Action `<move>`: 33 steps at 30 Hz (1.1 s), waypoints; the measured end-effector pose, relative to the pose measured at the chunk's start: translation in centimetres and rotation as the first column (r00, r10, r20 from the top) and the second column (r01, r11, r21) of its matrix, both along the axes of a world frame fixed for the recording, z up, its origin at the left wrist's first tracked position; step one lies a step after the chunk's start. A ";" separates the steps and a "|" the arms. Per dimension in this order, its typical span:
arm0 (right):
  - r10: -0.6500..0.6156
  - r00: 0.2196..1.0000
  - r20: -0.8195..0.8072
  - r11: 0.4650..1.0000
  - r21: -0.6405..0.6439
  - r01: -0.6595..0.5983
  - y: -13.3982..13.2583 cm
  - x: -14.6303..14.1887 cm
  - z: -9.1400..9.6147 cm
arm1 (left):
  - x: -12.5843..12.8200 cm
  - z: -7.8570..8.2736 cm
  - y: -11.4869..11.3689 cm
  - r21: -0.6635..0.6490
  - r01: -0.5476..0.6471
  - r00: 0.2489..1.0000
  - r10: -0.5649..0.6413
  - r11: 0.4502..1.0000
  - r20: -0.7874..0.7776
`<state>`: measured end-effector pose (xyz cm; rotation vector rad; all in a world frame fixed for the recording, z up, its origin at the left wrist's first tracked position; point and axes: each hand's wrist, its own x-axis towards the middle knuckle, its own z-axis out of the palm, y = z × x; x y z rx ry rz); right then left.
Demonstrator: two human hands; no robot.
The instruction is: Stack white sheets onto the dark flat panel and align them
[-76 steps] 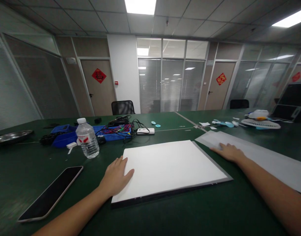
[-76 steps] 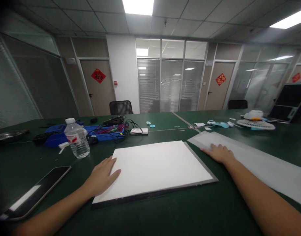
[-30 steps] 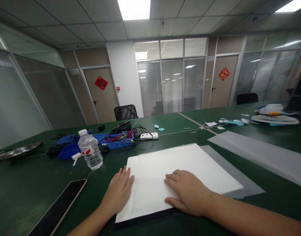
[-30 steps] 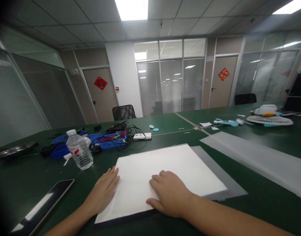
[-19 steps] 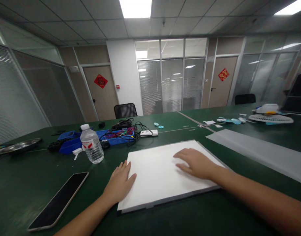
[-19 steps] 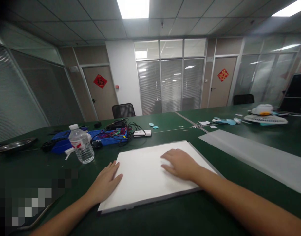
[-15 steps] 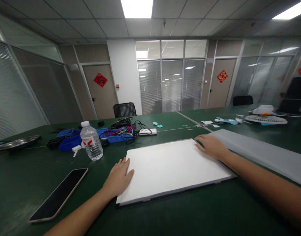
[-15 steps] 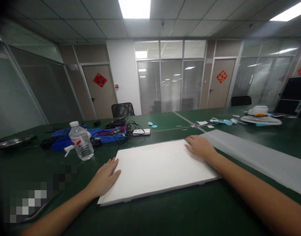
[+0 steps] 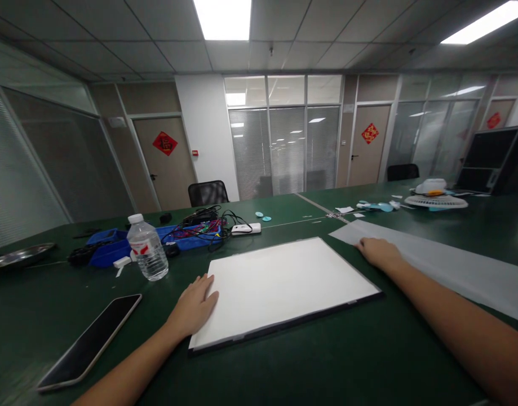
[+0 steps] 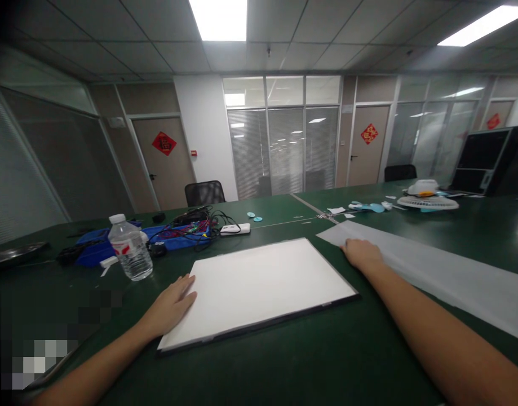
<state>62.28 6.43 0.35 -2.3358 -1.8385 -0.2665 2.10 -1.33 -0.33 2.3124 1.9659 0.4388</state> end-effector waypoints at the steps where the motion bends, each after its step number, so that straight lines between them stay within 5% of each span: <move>1: 0.009 1.000 0.002 1.000 -0.008 -0.009 -0.2 -0.4 0.2 | 0.0 0.0 -0.1 -0.002 0.002 1.000 -0.002 1.000 0.013; 8: 0.008 0.998 0.068 0.986 0.167 -0.019 -2.0 -5.6 2.5 | 0.6 0.9 -1.1 -0.016 -0.005 1.000 0.006 1.000 0.028; 13: 0.285 0.939 0.194 0.926 0.198 -0.322 -4.1 -10.7 4.3 | 1.2 1.7 -1.8 -0.009 -0.018 0.999 0.018 1.000 -0.038; 16: 0.564 0.790 0.242 0.799 0.083 -0.596 -5.7 -14.1 4.8 | 1.2 1.8 -1.9 -0.001 -0.023 0.999 0.023 1.000 -0.039; 19: 0.786 0.580 0.213 0.598 -0.024 -0.801 -7.6 -17.7 5.1 | 1.1 1.6 -1.9 0.009 -0.017 1.000 0.017 1.000 -0.015; 25: 0.940 0.272 0.205 0.302 -0.130 -0.945 -10.7 -24.2 5.3 | 0.9 0.9 -1.6 0.010 -0.006 0.998 0.005 1.000 0.068; 33: 0.983 0.178 0.044 0.179 -0.032 -0.983 -12.8 -28.1 5.3 | 1.0 1.0 -1.3 -0.009 -0.021 0.999 0.022 1.000 0.049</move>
